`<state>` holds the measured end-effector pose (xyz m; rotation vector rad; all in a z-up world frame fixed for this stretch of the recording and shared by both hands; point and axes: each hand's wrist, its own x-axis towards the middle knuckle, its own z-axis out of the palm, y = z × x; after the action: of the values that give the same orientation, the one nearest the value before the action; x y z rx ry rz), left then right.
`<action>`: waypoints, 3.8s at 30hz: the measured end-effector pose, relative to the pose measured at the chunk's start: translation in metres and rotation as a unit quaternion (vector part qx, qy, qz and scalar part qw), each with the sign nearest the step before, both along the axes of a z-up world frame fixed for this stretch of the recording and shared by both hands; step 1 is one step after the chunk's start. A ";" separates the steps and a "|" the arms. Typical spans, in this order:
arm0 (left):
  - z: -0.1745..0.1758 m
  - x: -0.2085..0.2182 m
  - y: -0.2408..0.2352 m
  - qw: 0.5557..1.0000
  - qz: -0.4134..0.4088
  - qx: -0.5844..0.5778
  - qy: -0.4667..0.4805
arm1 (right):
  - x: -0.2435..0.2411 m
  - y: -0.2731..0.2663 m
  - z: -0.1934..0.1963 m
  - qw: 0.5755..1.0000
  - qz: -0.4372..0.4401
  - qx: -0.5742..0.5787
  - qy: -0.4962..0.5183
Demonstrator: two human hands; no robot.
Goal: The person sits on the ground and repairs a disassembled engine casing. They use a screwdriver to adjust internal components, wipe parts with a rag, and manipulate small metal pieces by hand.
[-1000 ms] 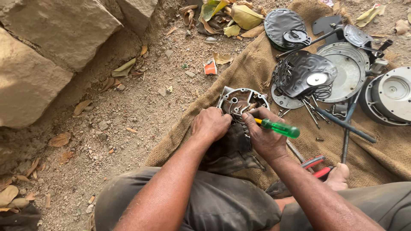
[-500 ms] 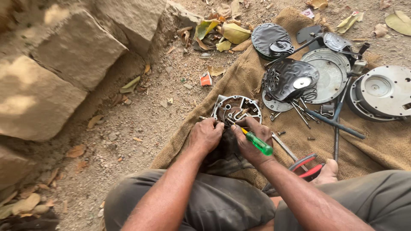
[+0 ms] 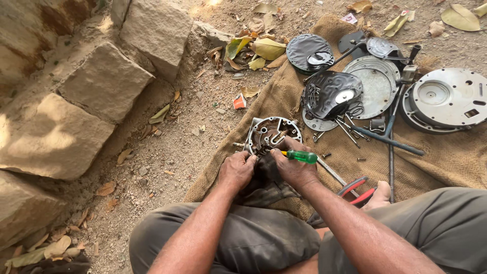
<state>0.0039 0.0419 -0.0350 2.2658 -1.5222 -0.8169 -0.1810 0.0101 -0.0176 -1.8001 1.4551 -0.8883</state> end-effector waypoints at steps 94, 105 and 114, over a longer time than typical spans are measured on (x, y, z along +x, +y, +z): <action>0.026 -0.008 -0.034 0.999 0.004 -0.022 0.032 | 0.011 0.021 0.014 0.989 0.074 -0.117 -0.042; 0.027 -0.007 -0.036 0.999 0.014 0.000 0.033 | 0.010 0.016 0.020 0.987 0.094 -0.131 -0.010; 0.027 -0.005 -0.037 0.999 0.032 0.013 0.030 | -0.011 0.009 0.017 0.998 -0.058 -0.012 0.001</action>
<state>-0.0007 0.0049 -0.0083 2.2746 -1.4130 -0.8840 -0.1916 0.0192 -0.0005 -1.7487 1.5681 -0.9661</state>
